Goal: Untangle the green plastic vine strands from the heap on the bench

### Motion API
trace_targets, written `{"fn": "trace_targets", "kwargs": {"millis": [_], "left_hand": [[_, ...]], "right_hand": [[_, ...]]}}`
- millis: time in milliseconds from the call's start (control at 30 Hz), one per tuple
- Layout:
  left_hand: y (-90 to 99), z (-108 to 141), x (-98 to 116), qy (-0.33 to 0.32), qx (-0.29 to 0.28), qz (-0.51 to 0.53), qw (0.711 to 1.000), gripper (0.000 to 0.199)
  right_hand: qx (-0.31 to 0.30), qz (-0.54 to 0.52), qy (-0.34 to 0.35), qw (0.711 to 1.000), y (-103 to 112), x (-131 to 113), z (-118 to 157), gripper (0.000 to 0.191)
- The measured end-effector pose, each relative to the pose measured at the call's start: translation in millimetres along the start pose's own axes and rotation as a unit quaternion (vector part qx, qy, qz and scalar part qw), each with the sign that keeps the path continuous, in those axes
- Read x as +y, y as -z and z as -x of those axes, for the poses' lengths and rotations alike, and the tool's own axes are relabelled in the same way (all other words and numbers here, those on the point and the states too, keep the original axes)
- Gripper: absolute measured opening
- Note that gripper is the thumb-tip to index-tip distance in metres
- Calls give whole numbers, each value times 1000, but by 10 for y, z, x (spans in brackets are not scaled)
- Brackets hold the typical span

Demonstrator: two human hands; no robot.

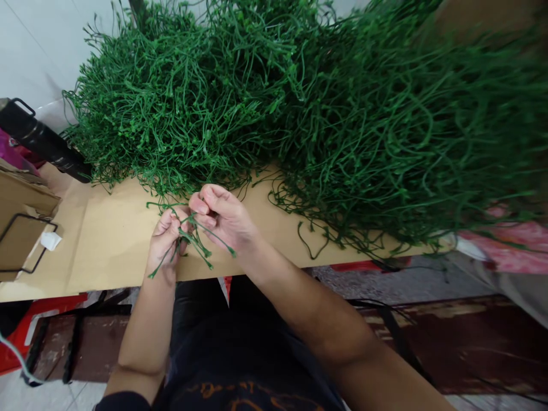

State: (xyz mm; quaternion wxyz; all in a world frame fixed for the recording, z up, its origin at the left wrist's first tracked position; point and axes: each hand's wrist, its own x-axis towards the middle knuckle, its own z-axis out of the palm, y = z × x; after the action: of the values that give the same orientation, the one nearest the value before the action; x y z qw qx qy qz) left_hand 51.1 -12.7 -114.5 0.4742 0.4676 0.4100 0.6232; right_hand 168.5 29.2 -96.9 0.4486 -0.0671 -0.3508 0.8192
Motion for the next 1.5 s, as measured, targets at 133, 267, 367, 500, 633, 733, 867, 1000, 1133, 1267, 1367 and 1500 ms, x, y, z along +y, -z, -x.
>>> {"fn": "trace_targets", "kwargs": {"millis": [133, 267, 367, 500, 633, 733, 867, 1000, 1133, 1267, 1367, 1500], "left_hand": [[10, -14, -17, -23, -4, 45, 999, 44], [19, -12, 3, -54, -46, 114, 991, 38], [47, 51, 103, -107, -87, 153, 978, 41], [98, 131, 215, -120, -127, 130, 976, 43], [85, 80, 174, 1, -2, 36, 999, 29], [36, 25, 136, 30, 31, -8, 999, 23], [-30, 7, 165, 51, 37, -43, 997, 25], [-81, 8, 216, 44, 56, -59, 996, 26], [-108, -1, 250, 46, 62, -80, 994, 29], [-95, -13, 269, 60, 12, -125, 990, 33], [-77, -27, 267, 61, -36, -143, 987, 33], [-94, -54, 268, 48, -32, -156, 986, 30]], "right_hand": [[6, -30, 6, 1000, -105, 52, 9, 48], [34, -33, 0, 999, -146, 29, -55, 46], [119, -26, 46, 992, 4, -171, -121, 48], [182, 50, 139, 972, 235, -477, -64, 46], [92, 225, 88, 966, 169, -479, 92, 41], [43, 305, 69, 949, 54, -354, 158, 41], [-11, 392, 48, 918, 23, -218, 176, 31], [-28, 482, 39, 875, 68, -190, 166, 16], [-36, 515, 80, 853, 83, -248, 146, 27], [-31, 450, 97, 887, 109, -253, 101, 25], [-15, 298, 30, 954, 141, -194, 66, 30], [18, 172, -112, 979, 157, -167, 48, 27]]}}
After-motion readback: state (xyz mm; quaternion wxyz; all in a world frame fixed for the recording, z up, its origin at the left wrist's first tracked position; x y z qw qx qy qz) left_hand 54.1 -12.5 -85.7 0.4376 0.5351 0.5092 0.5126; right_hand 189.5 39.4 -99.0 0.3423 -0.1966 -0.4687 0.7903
